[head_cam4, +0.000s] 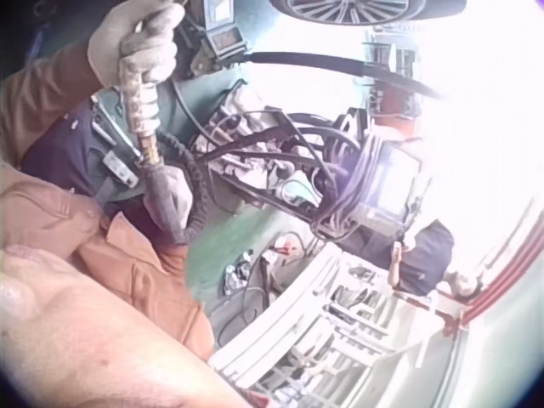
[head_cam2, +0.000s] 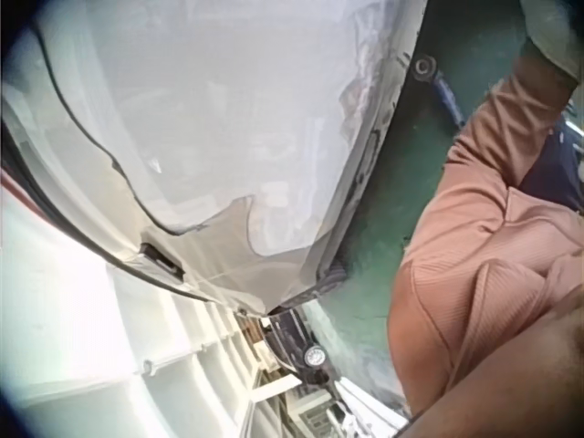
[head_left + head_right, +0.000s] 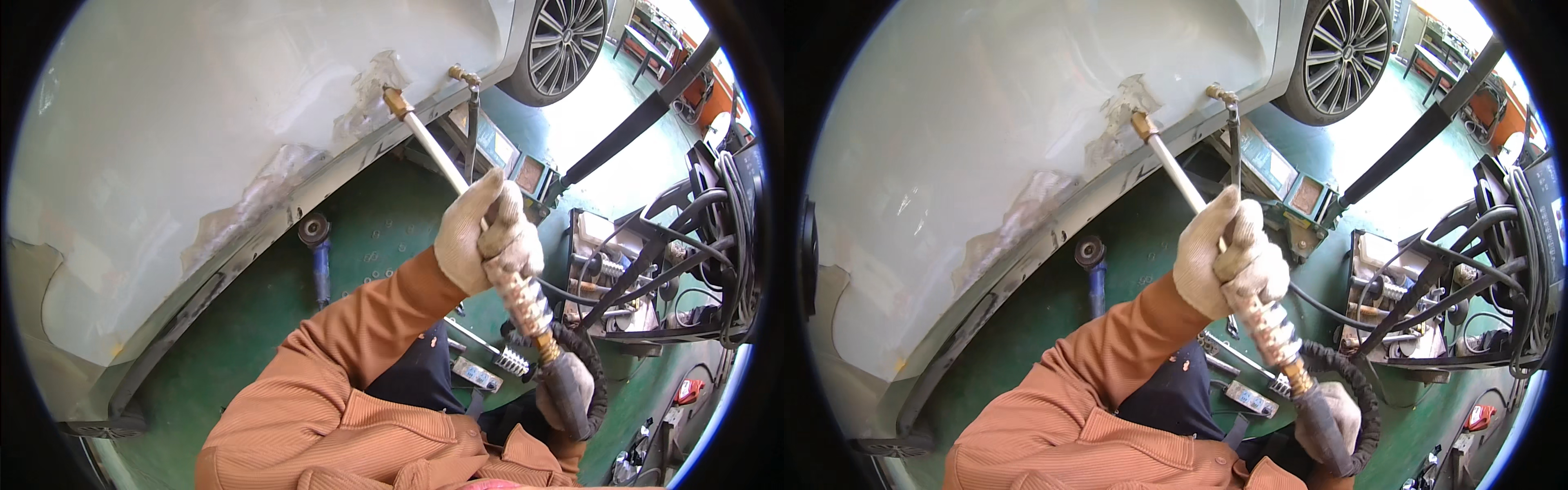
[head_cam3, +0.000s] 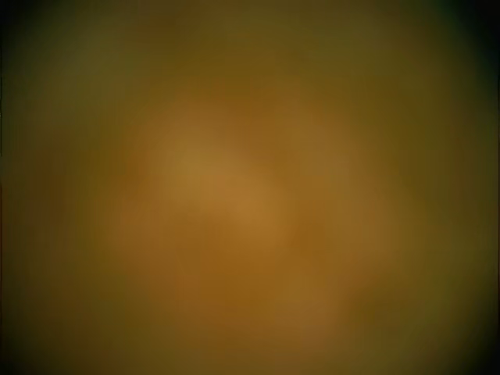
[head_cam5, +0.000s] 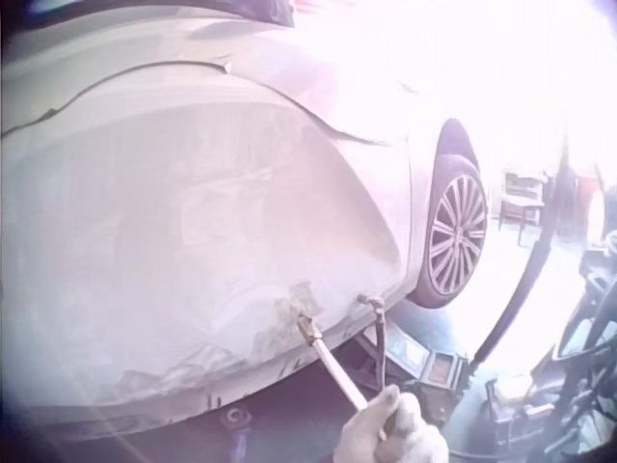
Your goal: The person uses a pneumatic hammer to chip away material from a car panel, then switches to an angle grinder to smooth the surface. The person repeatedly checks the panel with their hand while grinding.
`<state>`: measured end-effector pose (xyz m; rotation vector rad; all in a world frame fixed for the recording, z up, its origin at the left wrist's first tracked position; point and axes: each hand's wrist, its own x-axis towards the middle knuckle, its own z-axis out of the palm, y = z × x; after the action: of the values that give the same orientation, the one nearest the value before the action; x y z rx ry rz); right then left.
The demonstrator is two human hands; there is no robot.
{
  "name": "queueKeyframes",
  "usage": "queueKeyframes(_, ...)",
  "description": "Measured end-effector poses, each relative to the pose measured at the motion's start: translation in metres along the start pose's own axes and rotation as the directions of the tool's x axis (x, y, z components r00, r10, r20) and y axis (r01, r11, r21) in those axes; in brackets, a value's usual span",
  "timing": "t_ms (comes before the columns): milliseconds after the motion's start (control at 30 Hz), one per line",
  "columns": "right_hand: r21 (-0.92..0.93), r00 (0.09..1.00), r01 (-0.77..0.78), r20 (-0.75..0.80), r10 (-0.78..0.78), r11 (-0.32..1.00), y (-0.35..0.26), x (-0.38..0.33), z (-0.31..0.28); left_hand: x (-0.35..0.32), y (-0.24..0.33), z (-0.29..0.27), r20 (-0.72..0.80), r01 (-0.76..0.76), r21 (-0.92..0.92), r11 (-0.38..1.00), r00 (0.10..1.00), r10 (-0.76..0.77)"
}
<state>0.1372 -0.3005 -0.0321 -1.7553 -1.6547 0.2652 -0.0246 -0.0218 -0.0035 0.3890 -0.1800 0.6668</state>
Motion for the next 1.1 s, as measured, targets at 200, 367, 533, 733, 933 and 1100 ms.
queueKeyframes(200, 0.742, 0.967, -0.209, 0.060, 0.247, 0.637, 0.026, -0.044, 0.018, -0.005, -0.003, 0.014, -0.325, -0.002, 0.003, 1.000, 0.946, 0.002)
queueKeyframes(367, 0.723, 0.991, -0.121, 0.045, 0.128, 0.680, 0.047, -0.056, 0.022, -0.008, -0.003, 0.014, -0.307, -0.018, 0.009, 1.000, 0.952, 0.019)
queueKeyframes(533, 0.726, 0.987, -0.151, 0.072, 0.144, 0.671, 0.037, -0.055, 0.018, -0.009, 0.002, 0.011, -0.313, -0.021, -0.024, 0.999, 0.950, 0.012)
queueKeyframes(733, -0.008, 0.988, -0.019, 0.155, 0.020, 1.000, -0.001, -0.028, -0.009, -0.013, -0.016, 0.032, -0.531, -0.040, 0.174, 0.984, 0.838, 0.128)
queueKeyframes(933, 0.037, 0.996, -0.017, 0.093, 0.013, 0.999, 0.005, -0.020, 0.008, -0.015, 0.004, -0.014, 0.176, -0.028, -0.075, 0.997, 0.984, 0.041)
queueKeyframes(1100, 0.919, 0.898, -0.317, 0.370, 0.240, -0.233, 0.028, -0.042, 0.006, -0.012, -0.024, 0.010, -0.411, -0.056, 0.296, 0.954, 0.894, 0.180)
